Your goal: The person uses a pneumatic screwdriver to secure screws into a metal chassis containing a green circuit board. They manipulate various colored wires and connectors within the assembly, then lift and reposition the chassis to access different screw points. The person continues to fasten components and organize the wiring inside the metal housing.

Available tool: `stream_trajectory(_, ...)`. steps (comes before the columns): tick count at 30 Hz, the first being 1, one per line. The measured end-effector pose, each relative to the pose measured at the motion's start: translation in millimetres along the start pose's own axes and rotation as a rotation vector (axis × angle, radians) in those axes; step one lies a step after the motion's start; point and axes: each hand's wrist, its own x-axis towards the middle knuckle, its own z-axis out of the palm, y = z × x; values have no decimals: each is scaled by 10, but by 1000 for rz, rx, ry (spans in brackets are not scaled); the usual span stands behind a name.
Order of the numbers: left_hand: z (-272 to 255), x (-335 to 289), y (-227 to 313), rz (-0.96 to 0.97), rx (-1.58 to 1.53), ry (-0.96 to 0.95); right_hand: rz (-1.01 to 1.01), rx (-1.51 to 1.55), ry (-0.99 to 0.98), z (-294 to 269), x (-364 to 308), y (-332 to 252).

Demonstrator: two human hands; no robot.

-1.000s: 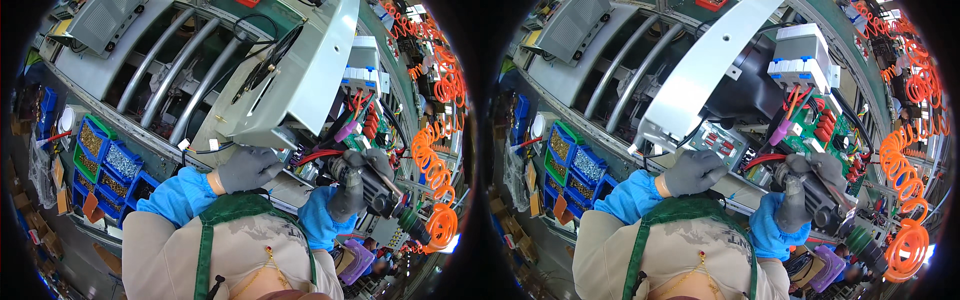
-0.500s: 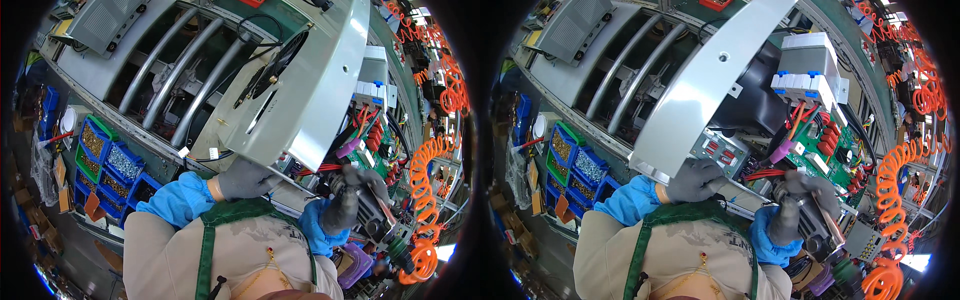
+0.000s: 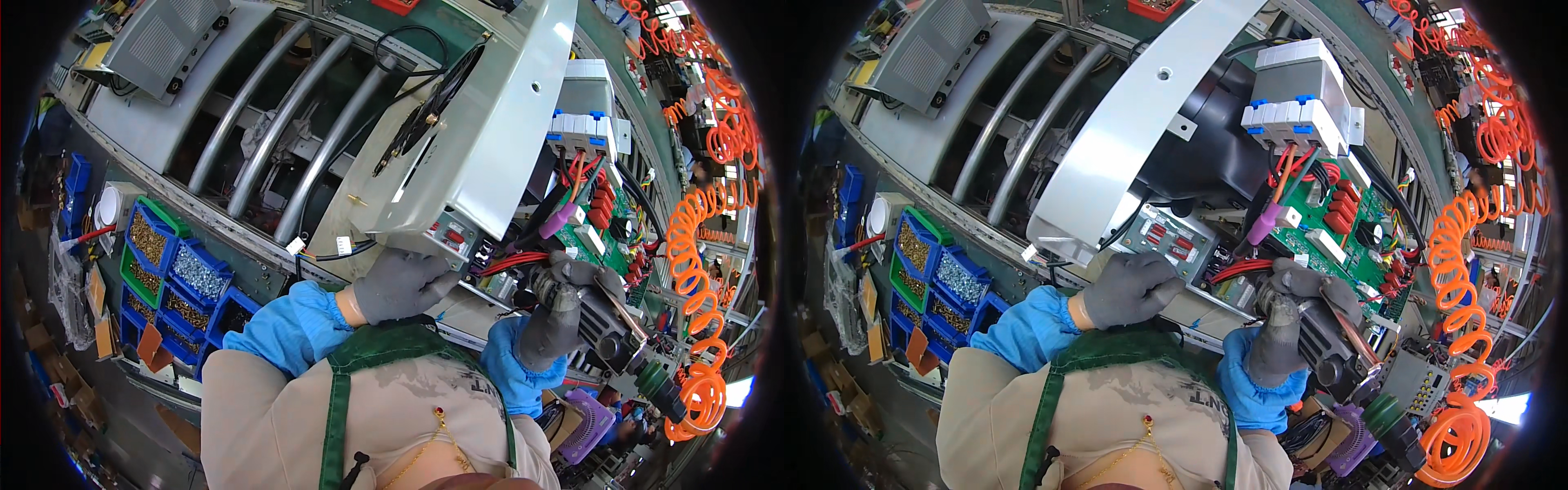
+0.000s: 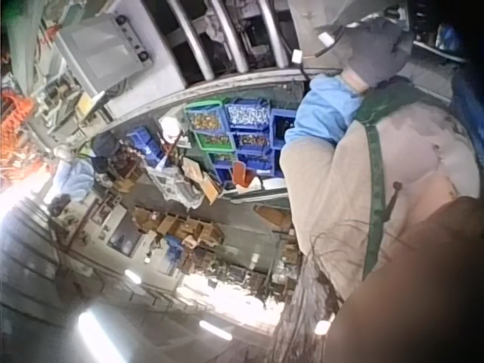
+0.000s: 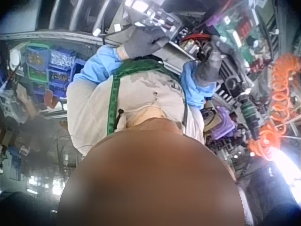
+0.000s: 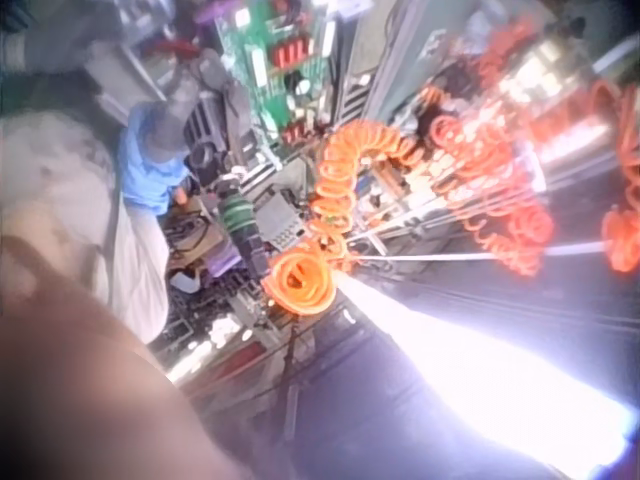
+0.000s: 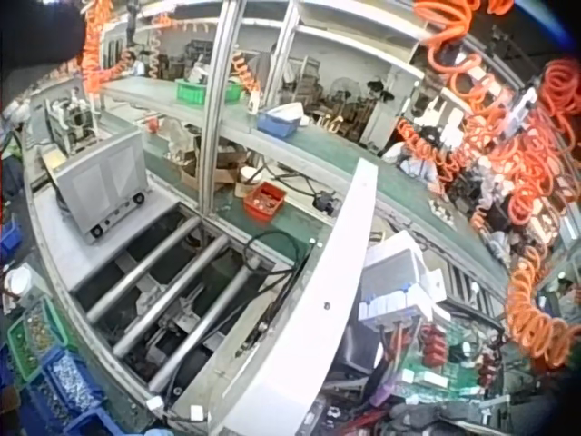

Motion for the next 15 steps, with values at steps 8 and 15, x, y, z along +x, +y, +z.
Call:
stream_trajectory(8,35,-51,-46,-17,23,-35,-17,6,1,75,9,11)
stream_trajectory(15,47,-46,-46,2,43,-27,5,20,47,108,-17,5)
